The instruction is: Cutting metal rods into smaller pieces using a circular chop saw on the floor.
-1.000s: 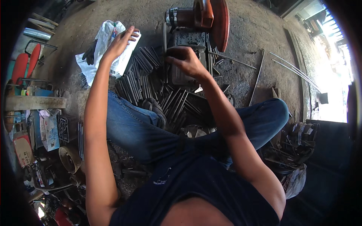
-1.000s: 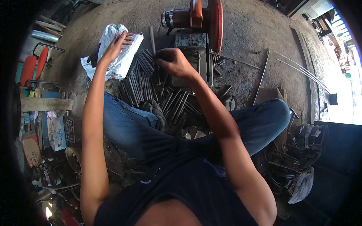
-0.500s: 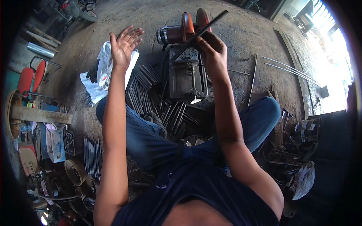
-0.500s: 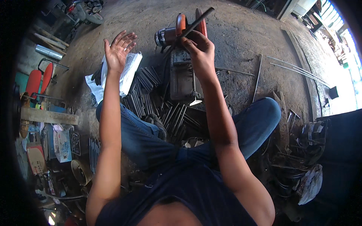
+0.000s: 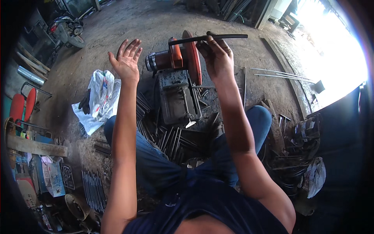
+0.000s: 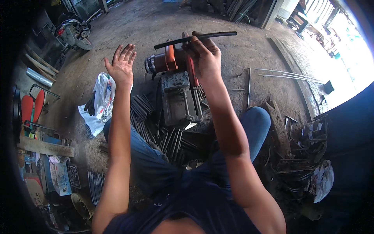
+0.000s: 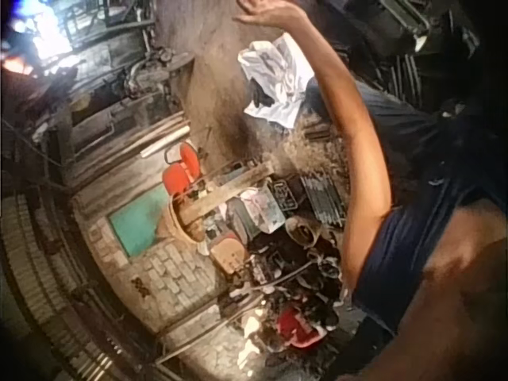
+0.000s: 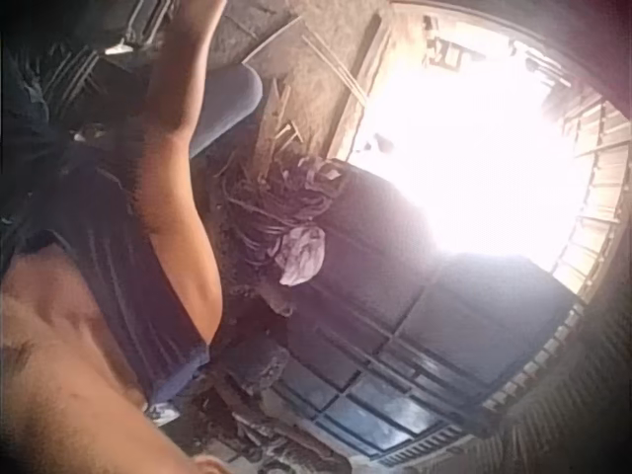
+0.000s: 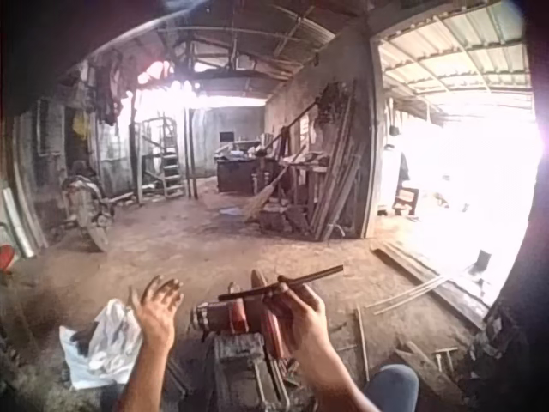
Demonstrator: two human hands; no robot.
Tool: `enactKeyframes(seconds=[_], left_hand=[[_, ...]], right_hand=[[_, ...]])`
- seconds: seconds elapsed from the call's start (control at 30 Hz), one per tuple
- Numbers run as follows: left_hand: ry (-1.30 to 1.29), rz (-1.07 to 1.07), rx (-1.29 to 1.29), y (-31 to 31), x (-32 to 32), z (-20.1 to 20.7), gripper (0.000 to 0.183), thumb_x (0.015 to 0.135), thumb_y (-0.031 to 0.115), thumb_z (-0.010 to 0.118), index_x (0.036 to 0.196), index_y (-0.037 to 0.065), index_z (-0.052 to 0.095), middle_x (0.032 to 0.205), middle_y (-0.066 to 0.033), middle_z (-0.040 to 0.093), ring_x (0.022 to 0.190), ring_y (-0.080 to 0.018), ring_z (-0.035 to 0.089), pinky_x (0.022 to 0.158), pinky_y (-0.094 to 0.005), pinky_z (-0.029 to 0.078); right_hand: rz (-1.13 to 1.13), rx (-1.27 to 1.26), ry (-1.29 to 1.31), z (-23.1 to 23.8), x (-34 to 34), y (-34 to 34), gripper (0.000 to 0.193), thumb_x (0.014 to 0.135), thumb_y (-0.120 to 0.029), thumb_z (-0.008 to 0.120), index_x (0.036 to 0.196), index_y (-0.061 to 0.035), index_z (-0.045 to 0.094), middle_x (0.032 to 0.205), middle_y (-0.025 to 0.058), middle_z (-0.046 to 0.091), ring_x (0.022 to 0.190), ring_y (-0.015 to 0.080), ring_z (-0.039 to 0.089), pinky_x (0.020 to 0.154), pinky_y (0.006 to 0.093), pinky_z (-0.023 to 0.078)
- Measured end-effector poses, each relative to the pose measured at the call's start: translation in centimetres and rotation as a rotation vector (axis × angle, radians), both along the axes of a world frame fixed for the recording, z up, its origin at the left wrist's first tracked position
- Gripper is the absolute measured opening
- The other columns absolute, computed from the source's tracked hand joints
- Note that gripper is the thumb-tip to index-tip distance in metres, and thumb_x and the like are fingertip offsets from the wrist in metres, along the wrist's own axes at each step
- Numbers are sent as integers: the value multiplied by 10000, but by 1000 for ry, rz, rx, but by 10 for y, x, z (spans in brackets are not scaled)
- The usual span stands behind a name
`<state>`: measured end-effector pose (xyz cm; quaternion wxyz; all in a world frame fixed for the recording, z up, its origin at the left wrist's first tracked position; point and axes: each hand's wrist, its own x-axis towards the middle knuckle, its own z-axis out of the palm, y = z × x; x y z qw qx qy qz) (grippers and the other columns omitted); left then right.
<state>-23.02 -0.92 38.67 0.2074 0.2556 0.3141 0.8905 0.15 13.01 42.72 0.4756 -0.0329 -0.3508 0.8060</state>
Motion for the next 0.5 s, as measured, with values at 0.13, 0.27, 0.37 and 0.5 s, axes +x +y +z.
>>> enactKeyframes(seconds=[0.13,0.27,0.37,0.5], left_hand=[[1,-37,48,13,0,22,818,942,676,235,1322,-15,454,1298,-271,511,1236,-379,501,1069,-476,340],[25,-65,101,21,7,30,804,950,636,240,1392,-19,388,1372,-297,438,1341,-413,385,1135,-508,262],[-84,-77,138,23,16,21,801,948,639,244,1431,9,344,1414,-299,391,1370,-417,340,1147,-521,231],[-48,-148,177,28,24,10,854,930,675,249,1485,27,238,1520,-285,235,1437,-417,204,1174,-529,149]], right_hand=[[-10,-16,4,22,-7,16,100,910,-76,661,900,9,609,846,97,634,764,186,659,743,313,589],[-35,2,-47,26,-15,30,141,946,-155,627,934,-17,600,819,86,645,724,212,652,680,332,578],[-80,-99,-55,13,-20,28,174,954,-187,622,918,-23,577,766,78,619,642,185,612,584,307,535],[-140,-155,-122,4,-31,23,219,945,-207,639,867,-25,545,737,74,595,627,184,603,554,310,518]])
